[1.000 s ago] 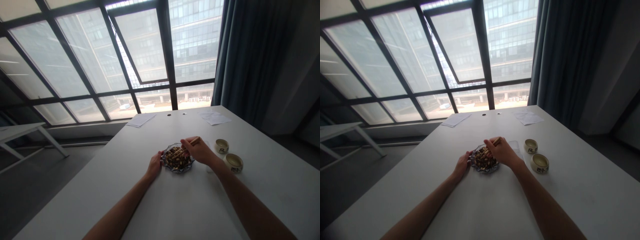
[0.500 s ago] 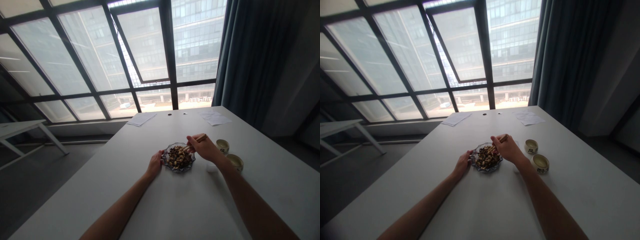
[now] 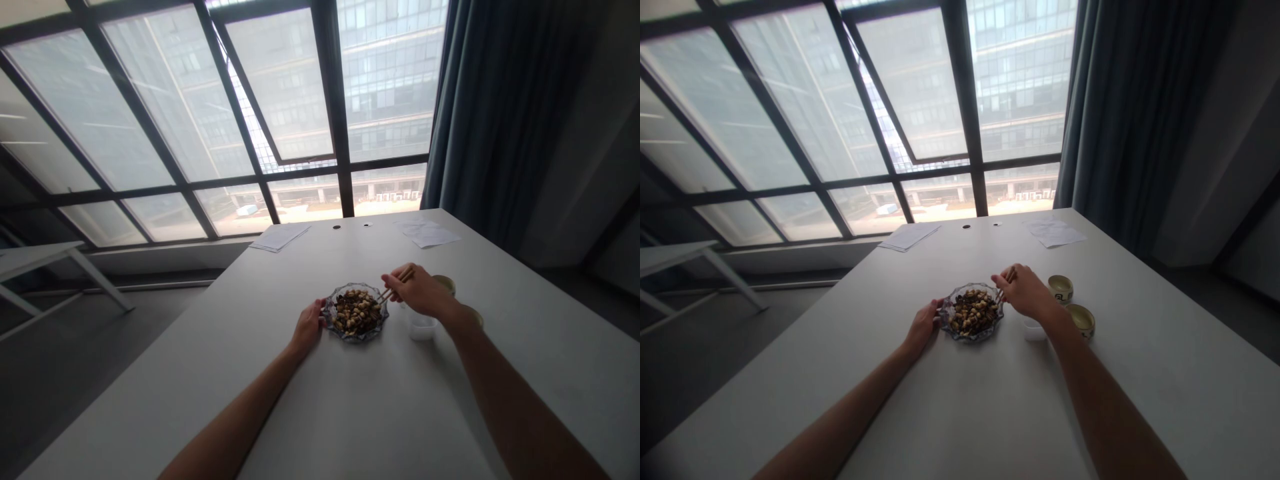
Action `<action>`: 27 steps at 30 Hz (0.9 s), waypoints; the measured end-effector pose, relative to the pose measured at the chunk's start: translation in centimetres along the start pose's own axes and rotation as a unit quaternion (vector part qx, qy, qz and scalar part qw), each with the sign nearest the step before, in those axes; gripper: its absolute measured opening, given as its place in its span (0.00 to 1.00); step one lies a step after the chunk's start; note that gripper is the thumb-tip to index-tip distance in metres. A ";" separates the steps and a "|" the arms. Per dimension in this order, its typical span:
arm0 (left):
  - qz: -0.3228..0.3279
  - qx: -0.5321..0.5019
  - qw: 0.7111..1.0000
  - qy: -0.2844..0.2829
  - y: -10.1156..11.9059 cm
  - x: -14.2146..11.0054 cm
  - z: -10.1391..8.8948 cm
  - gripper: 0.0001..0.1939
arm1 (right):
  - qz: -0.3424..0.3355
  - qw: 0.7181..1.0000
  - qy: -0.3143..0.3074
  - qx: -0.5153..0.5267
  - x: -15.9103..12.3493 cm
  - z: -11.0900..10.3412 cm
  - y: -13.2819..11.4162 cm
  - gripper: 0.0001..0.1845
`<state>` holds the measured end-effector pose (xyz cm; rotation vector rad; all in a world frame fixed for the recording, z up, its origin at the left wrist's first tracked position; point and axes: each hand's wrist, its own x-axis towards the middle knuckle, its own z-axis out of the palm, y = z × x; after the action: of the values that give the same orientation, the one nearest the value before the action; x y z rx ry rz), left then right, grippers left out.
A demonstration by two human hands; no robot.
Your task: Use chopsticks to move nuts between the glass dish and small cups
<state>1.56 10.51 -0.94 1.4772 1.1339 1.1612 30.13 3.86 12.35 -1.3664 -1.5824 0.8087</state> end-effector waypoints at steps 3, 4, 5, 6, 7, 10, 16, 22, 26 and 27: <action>-0.002 0.000 1.000 -0.002 0.1 -0.1 0.0 0.33 | -0.004 0.999 -0.032 -0.011 -0.2 1.7 -0.3 0.18; -0.003 0.000 1.000 -0.004 0.2 -0.1 0.0 0.33 | -0.008 0.999 -0.041 -0.008 -0.2 2.4 -0.3 0.18; -0.003 -0.001 1.000 -0.005 0.3 -0.1 0.1 0.34 | -0.012 0.999 -0.046 -0.004 -0.1 2.9 -0.4 0.18; -0.004 -0.001 1.000 -0.007 0.3 -0.1 0.1 0.34 | -0.016 0.999 -0.048 0.000 0.0 3.2 -0.5 0.19; -0.005 -0.001 1.000 -0.007 0.4 -0.2 0.1 0.34 | -0.017 0.999 -0.044 0.004 0.0 3.1 -0.6 0.19; -0.006 0.000 1.000 -0.005 0.4 -0.2 0.1 0.33 | -0.008 1.000 -0.018 0.009 -0.2 1.8 -1.1 0.21; -0.004 0.000 1.000 -0.005 0.5 -0.2 0.1 0.32 | 0.028 0.997 -0.062 0.046 -1.0 1.9 -1.9 0.24; -0.004 -0.001 1.000 -0.006 0.6 -0.2 0.2 0.34 | 0.009 0.996 -0.045 0.082 -0.1 4.1 -0.8 0.23; -0.002 0.000 1.000 0.001 0.6 -0.2 0.2 0.34 | -0.002 0.997 -0.015 0.070 -0.3 2.6 -1.1 0.25; -0.002 0.000 1.000 0.001 0.6 -0.2 0.2 0.34 | -0.005 0.997 -0.027 0.070 -0.5 2.5 -1.4 0.25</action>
<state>1.76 10.20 -0.41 1.4732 1.1372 1.1591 27.33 3.29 12.45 -1.2444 -1.5420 0.9385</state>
